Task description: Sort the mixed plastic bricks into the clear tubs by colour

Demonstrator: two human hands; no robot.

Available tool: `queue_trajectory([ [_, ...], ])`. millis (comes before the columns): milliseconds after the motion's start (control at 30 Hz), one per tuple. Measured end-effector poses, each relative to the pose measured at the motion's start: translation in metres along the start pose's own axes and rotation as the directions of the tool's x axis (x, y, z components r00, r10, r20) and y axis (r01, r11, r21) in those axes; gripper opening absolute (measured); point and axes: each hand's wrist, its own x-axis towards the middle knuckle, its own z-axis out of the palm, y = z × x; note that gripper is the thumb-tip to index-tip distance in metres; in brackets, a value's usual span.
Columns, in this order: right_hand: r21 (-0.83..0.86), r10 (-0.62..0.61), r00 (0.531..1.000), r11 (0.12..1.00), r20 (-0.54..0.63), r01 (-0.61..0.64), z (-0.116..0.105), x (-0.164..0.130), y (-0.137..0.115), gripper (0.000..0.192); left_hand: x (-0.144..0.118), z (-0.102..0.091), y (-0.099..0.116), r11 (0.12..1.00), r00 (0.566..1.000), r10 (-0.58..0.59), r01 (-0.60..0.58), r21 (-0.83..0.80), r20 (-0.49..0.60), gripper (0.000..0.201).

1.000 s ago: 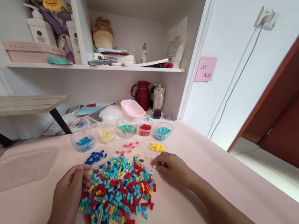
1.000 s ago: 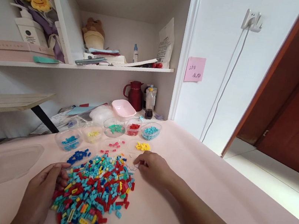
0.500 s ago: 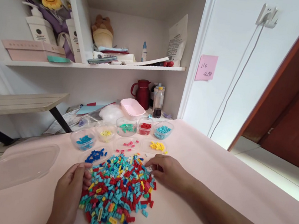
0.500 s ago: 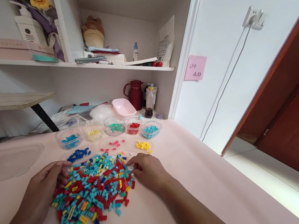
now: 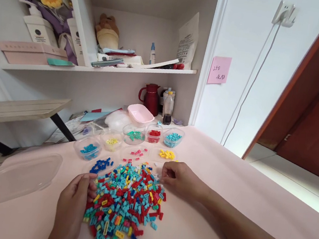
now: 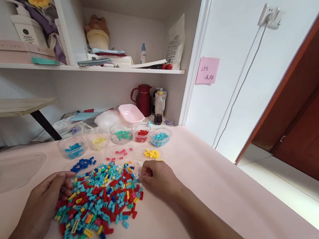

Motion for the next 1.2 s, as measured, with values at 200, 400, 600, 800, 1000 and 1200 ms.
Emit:
queue_trajectory([
  [200, -0.049, 0.003, 1.000, 0.999, 0.029, -0.001, 0.001, 0.000, 0.001, 0.016, 0.000, 0.002, 0.000, 0.999, 1.000, -0.013, 0.014, -0.036, 0.023, 0.036],
  [400, -0.089, -0.050, 0.997, 0.995, 0.052, 0.054, 0.006, 0.001, 0.002, 0.021, 0.001, 0.001, 0.000, 1.000, 0.999, -0.007, 0.007, -0.005, 0.035, 0.039],
  [600, -0.085, -0.088, 0.994, 0.992, 0.068, 0.093, 0.007, 0.001, 0.004, 0.023, 0.002, 0.001, -0.001, 1.000, 0.998, -0.013, 0.011, 0.025, 0.062, 0.041],
  [800, -0.143, -0.060, 0.997, 0.987, 0.052, 0.067, 0.011, 0.000, -0.004, 0.017, -0.001, 0.002, 0.003, 0.999, 0.998, -0.025, 0.023, 0.034, 0.058, 0.040],
  [1000, -0.072, 0.011, 1.000, 0.997, -0.005, -0.011, 0.009, 0.002, -0.008, 0.015, 0.000, 0.002, 0.002, 1.000, 0.998, -0.014, 0.013, 0.019, 0.063, 0.035],
  [1200, -0.076, 0.067, 0.997, 0.995, -0.033, -0.070, 0.005, 0.003, -0.002, 0.015, 0.000, 0.002, 0.002, 1.000, 0.999, -0.012, 0.012, 0.016, 0.045, 0.034],
])
